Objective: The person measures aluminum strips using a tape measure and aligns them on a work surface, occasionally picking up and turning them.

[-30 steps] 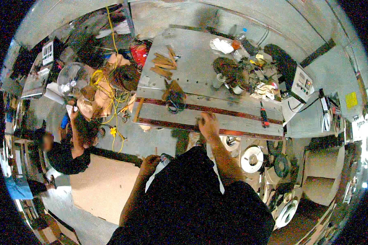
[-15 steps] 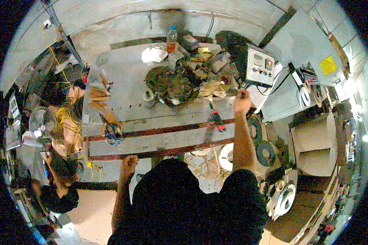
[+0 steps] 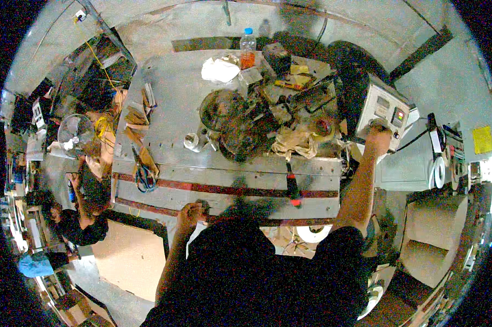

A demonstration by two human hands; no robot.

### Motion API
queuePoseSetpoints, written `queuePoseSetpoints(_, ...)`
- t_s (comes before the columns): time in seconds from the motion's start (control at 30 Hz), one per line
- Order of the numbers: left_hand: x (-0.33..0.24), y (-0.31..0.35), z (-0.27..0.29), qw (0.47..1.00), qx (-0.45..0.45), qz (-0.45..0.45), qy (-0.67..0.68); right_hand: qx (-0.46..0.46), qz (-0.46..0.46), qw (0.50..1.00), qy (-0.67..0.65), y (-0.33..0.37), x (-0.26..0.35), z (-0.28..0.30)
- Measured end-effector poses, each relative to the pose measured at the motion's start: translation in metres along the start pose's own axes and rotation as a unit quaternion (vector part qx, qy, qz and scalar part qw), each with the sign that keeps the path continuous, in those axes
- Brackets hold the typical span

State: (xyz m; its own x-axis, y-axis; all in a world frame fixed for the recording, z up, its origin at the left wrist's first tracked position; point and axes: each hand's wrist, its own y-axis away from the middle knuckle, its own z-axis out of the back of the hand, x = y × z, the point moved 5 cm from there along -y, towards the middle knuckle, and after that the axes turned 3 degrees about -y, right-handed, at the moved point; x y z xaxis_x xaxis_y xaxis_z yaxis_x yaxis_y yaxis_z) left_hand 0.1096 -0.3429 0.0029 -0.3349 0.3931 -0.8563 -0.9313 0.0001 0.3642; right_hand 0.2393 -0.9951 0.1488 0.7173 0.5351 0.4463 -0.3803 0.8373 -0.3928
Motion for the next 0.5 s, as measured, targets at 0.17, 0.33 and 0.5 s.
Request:
queuePoseSetpoints(0.17, -0.010, -0.017, 0.007, 0.996, -0.070, -0.021, -0.057, -0.011, 0.108, 0.994, -0.033, -0.001, -0.032, -0.022)
queuePoseSetpoints(0.33, -0.016, -0.052, -0.002, 0.997, -0.039, -0.062, 0.014, -0.028, 0.169, 0.984, -0.039, -0.008, -0.040, -0.008)
queuePoseSetpoints(0.5, -0.022, -0.076, 0.004, 0.993, -0.047, -0.049, -0.097, -0.032, 0.134, 0.991, -0.002, 0.013, -0.012, 0.000)
